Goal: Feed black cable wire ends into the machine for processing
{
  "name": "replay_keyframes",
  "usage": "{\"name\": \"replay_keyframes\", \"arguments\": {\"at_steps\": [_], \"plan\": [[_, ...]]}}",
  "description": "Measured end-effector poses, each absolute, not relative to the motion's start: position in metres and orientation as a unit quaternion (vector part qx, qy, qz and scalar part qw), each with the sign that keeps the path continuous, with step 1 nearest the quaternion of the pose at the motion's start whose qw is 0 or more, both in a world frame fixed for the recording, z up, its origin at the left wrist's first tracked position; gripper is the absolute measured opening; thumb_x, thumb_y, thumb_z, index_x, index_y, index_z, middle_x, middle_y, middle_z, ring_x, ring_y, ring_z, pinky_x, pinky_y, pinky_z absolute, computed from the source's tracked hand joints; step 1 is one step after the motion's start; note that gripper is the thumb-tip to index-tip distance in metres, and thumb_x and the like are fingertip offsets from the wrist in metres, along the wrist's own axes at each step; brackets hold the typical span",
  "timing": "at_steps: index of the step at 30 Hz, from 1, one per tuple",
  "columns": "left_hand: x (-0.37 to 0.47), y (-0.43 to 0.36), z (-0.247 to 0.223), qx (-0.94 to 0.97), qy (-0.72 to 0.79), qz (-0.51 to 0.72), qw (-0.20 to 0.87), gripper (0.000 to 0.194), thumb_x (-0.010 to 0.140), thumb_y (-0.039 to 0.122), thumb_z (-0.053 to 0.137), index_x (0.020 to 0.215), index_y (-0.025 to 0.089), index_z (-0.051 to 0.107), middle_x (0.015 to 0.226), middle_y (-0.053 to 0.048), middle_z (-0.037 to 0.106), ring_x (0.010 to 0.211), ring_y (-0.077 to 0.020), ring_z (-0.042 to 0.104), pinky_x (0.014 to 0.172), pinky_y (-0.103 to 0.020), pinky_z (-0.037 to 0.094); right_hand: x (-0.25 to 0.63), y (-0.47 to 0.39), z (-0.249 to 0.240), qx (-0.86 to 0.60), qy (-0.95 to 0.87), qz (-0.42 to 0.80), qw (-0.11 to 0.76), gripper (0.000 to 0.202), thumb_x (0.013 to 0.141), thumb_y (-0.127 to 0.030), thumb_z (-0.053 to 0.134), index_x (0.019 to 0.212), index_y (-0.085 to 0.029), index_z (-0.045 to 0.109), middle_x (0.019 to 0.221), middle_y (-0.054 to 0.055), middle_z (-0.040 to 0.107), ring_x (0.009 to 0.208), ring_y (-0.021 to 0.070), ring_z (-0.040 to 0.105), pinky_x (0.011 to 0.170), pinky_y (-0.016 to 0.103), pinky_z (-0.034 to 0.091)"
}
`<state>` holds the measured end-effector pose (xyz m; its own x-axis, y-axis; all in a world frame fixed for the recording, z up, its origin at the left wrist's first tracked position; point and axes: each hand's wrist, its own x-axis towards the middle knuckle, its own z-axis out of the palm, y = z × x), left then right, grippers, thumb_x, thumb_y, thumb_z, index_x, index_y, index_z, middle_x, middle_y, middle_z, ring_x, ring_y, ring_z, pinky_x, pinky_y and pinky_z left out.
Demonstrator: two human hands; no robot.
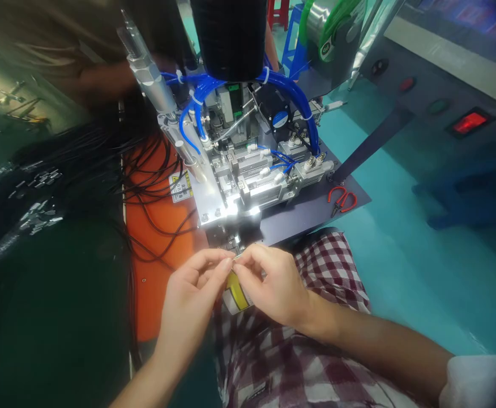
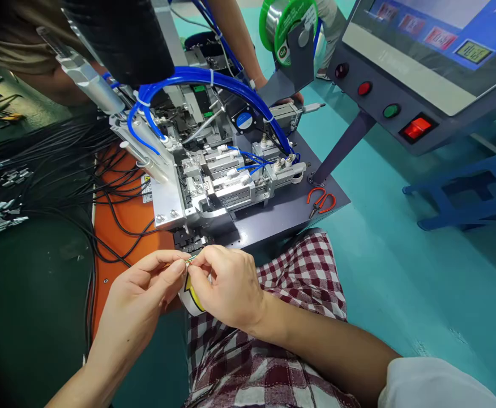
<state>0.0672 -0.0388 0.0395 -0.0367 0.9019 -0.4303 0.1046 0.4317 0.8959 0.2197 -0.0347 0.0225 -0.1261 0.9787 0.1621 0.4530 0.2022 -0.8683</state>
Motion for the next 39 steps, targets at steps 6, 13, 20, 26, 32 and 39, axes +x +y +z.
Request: {"name": "replay_keyframes", "arguments": {"at_steps": [6, 13, 20, 26, 32, 39], "plan": [[0.065, -0.038, 0.040, 0.417, 0.627, 0.348, 0.558, 0.028, 0.077, 0.046, 0.075, 0.086, 0.020, 0.071, 0.056, 0.004, 0.051, 0.048, -0.0088, 0.042, 0.043, -0.019, 0.035, 0.241, -0.026, 0.027, -0.522, -0.587, 0.501, 0.363, 0.011, 0.084, -0.028, 0.065, 0.085, -0.017, 0.069, 0.070, -0.001, 0.064, 0.055, 0.0089, 0.051, 0.053, 0.022, 0.040], [0.066, -0.037, 0.041, 0.425, 0.629, 0.343, 0.553, 0.026, 0.077, 0.044, 0.075, 0.085, 0.020, 0.071, 0.054, 0.005, 0.044, 0.047, -0.0077, 0.038, 0.041, -0.018, 0.033, 0.239, -0.017, 0.029, -0.511, -0.497, 0.602, 0.359, 0.012, 0.080, -0.028, 0.068, 0.080, -0.016, 0.067, 0.059, -0.004, 0.053, 0.049, 0.0071, 0.042, 0.046, 0.020, 0.034], [0.063, -0.040, 0.041, 0.402, 0.635, 0.332, 0.570, 0.032, 0.079, 0.049, 0.073, 0.091, 0.020, 0.069, 0.054, 0.006, 0.043, 0.049, -0.0082, 0.035, 0.044, -0.019, 0.030, 0.235, -0.018, 0.027, -0.464, -0.435, 0.691, 0.342, 0.017, 0.083, -0.033, 0.067, 0.080, -0.017, 0.062, 0.057, -0.006, 0.049, 0.045, 0.0059, 0.037, 0.042, 0.019, 0.029], [0.061, -0.040, 0.040, 0.390, 0.643, 0.326, 0.572, 0.032, 0.079, 0.051, 0.072, 0.088, 0.021, 0.068, 0.050, 0.007, 0.038, 0.048, -0.0087, 0.031, 0.044, -0.021, 0.027, 0.227, -0.030, 0.016, -0.470, -0.483, 0.609, 0.417, 0.015, 0.087, -0.031, 0.065, 0.083, -0.017, 0.065, 0.069, -0.003, 0.058, 0.055, 0.0073, 0.045, 0.051, 0.021, 0.038], [0.061, -0.041, 0.039, 0.402, 0.637, 0.327, 0.570, 0.031, 0.080, 0.051, 0.071, 0.084, 0.020, 0.067, 0.050, 0.006, 0.040, 0.049, -0.0082, 0.033, 0.045, -0.020, 0.026, 0.222, -0.030, 0.019, -0.479, -0.437, 0.671, 0.360, 0.016, 0.085, -0.030, 0.063, 0.078, -0.017, 0.059, 0.056, -0.007, 0.045, 0.046, 0.0059, 0.036, 0.043, 0.020, 0.029], [0.061, -0.043, 0.038, 0.401, 0.638, 0.333, 0.567, 0.031, 0.080, 0.050, 0.072, 0.084, 0.020, 0.067, 0.054, 0.006, 0.047, 0.048, -0.0082, 0.041, 0.046, -0.020, 0.034, 0.229, -0.026, 0.027, -0.491, -0.478, 0.648, 0.333, 0.016, 0.082, -0.032, 0.067, 0.081, -0.016, 0.064, 0.059, -0.005, 0.049, 0.049, 0.0058, 0.037, 0.046, 0.020, 0.030]]}}
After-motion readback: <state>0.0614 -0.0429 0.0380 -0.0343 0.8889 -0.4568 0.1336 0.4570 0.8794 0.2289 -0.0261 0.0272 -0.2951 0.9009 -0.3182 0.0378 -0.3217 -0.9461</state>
